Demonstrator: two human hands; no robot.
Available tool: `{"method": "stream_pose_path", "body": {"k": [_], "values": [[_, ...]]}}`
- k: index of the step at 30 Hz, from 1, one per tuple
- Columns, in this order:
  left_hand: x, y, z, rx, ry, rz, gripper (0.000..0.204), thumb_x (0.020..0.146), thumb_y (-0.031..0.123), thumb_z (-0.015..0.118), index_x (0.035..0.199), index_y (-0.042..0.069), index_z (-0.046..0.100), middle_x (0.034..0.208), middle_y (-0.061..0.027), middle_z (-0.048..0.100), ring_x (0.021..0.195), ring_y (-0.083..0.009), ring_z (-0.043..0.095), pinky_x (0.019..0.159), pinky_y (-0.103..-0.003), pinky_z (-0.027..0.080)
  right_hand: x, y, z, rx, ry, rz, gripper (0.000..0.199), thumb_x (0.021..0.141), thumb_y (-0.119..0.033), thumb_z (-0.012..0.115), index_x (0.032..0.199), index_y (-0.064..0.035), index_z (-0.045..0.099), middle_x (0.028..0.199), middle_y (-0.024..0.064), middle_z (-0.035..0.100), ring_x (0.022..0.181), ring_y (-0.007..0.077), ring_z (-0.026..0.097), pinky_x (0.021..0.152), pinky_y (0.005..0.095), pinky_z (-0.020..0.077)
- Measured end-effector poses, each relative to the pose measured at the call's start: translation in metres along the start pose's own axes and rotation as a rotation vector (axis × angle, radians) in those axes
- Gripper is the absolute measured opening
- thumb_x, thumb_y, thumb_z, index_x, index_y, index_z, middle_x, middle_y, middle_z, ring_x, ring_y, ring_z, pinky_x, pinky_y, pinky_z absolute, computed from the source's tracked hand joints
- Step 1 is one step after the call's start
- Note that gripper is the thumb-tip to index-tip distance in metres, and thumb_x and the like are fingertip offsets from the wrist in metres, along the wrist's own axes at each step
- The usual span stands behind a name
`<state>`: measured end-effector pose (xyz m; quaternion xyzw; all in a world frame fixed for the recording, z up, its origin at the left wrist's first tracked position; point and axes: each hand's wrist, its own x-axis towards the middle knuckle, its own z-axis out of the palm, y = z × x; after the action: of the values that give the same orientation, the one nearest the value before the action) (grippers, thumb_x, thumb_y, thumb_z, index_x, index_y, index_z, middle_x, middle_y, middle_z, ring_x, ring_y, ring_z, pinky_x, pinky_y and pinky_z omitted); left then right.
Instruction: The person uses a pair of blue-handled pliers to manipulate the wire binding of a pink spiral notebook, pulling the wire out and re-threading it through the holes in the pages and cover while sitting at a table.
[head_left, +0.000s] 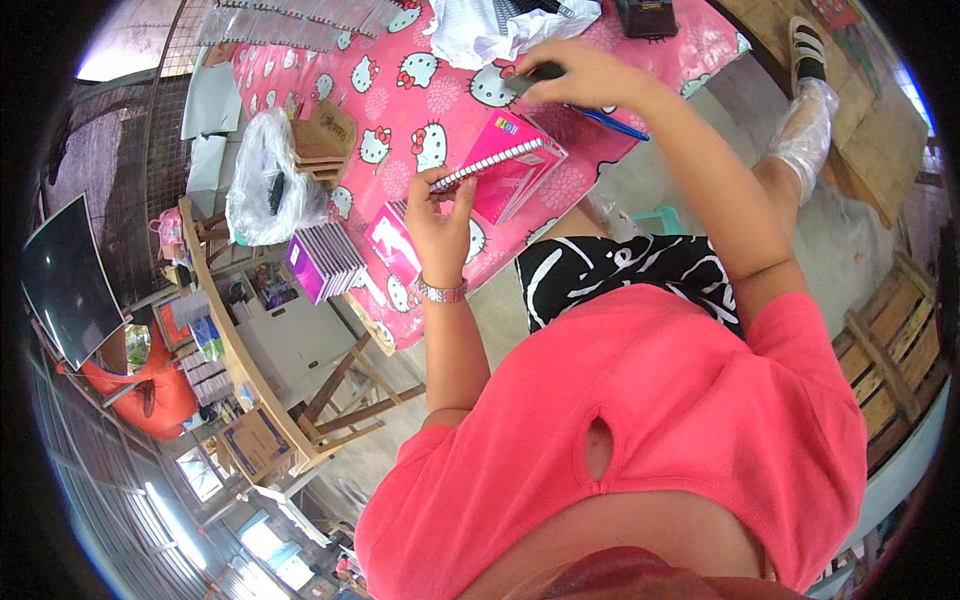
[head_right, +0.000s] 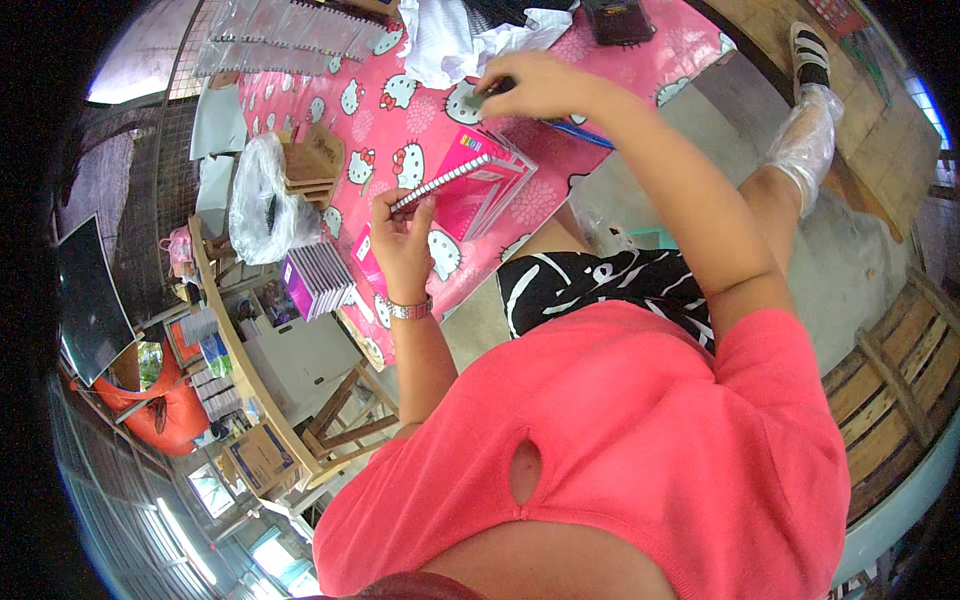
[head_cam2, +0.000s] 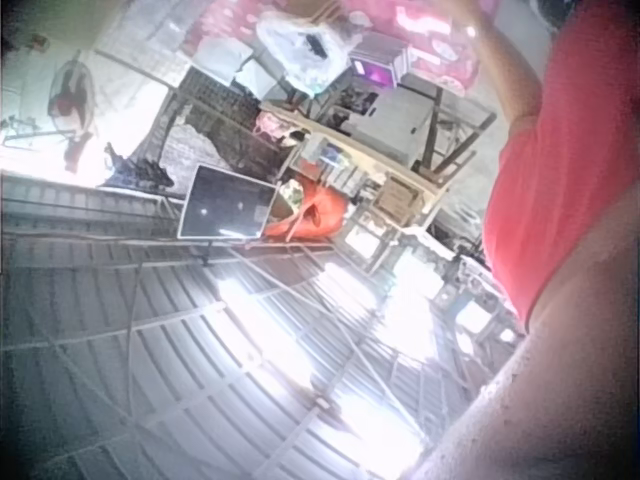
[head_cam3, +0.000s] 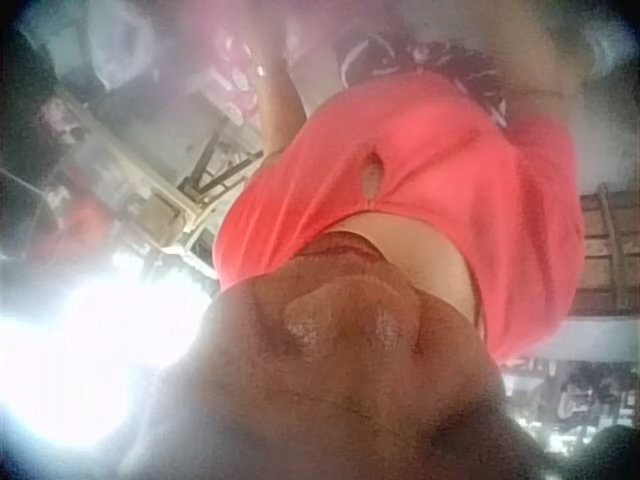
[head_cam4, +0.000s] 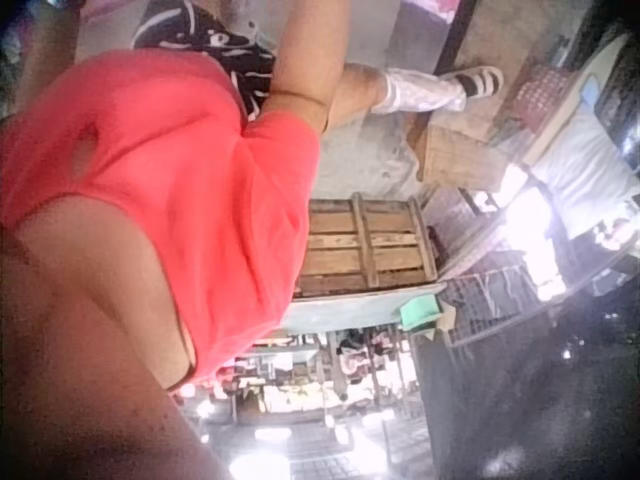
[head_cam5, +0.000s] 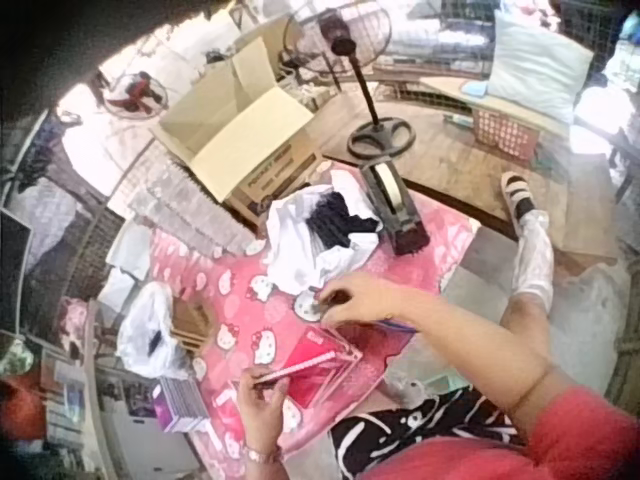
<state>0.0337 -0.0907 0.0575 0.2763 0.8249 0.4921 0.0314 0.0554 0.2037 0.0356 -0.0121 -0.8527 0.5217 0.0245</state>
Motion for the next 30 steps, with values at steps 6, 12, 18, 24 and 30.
{"method": "stream_pose_path", "body": {"k": [6,12,18,24,30], "values": [[-0.010,0.021,-0.002,-0.236,0.154,-0.372,0.019,0.094,0.005,0.063,0.109,-0.004,0.056,0.090,-0.0065,0.061,0.073,-0.0129,0.064,0.063,-0.026,0.055,-0.034,0.076,-0.002,-0.635,0.333,-0.086,0.056,0.076,-0.035,0.077,0.126,-0.0153,0.060,0.137,0.0095,0.052,0.124,0.0353,0.049,0.104,0.0462,0.0391],[-0.024,0.004,0.010,-0.342,0.294,-0.135,0.022,0.096,0.003,0.060,0.115,-0.006,0.053,0.105,-0.0110,0.060,0.071,-0.0092,0.060,0.063,-0.025,0.059,-0.088,0.044,0.035,-0.710,0.525,-0.059,0.078,0.078,-0.043,0.074,0.144,-0.0196,0.041,0.136,0.0137,0.049,0.121,0.0369,0.047,0.099,0.0494,0.0408],[-0.019,-0.003,0.001,-0.182,0.211,-0.291,0.023,0.095,0.001,0.060,0.116,-0.004,0.052,0.103,-0.0092,0.060,0.072,-0.0086,0.061,0.060,-0.025,0.059,-0.102,0.040,0.034,-0.752,0.449,-0.064,0.077,0.079,-0.040,0.074,0.145,-0.0185,0.041,0.122,0.0172,0.054,0.107,0.0353,0.054,0.095,0.0472,0.0419],[-0.016,0.014,0.017,-0.290,0.344,-0.069,0.017,0.100,0.011,0.055,0.105,-0.005,0.056,0.090,-0.0068,0.059,0.067,-0.0098,0.062,0.058,-0.026,0.059,-0.084,0.069,-0.005,-0.322,0.499,-0.182,0.049,0.080,-0.028,0.076,0.123,-0.0092,0.062,0.109,0.0128,0.062,0.105,0.0302,0.059,0.094,0.0377,0.0453],[-0.020,-0.009,0.007,-0.274,0.224,-0.254,0.022,0.095,0.001,0.060,0.115,-0.005,0.052,0.094,-0.0071,0.058,0.073,-0.0092,0.062,0.061,-0.025,0.059,-0.054,0.073,-0.076,0.283,-0.030,0.116,0.037,0.093,-0.031,0.059,0.121,-0.0061,0.063,0.105,0.0001,0.061,0.094,0.0092,0.055,0.088,0.0251,0.0419]]}}
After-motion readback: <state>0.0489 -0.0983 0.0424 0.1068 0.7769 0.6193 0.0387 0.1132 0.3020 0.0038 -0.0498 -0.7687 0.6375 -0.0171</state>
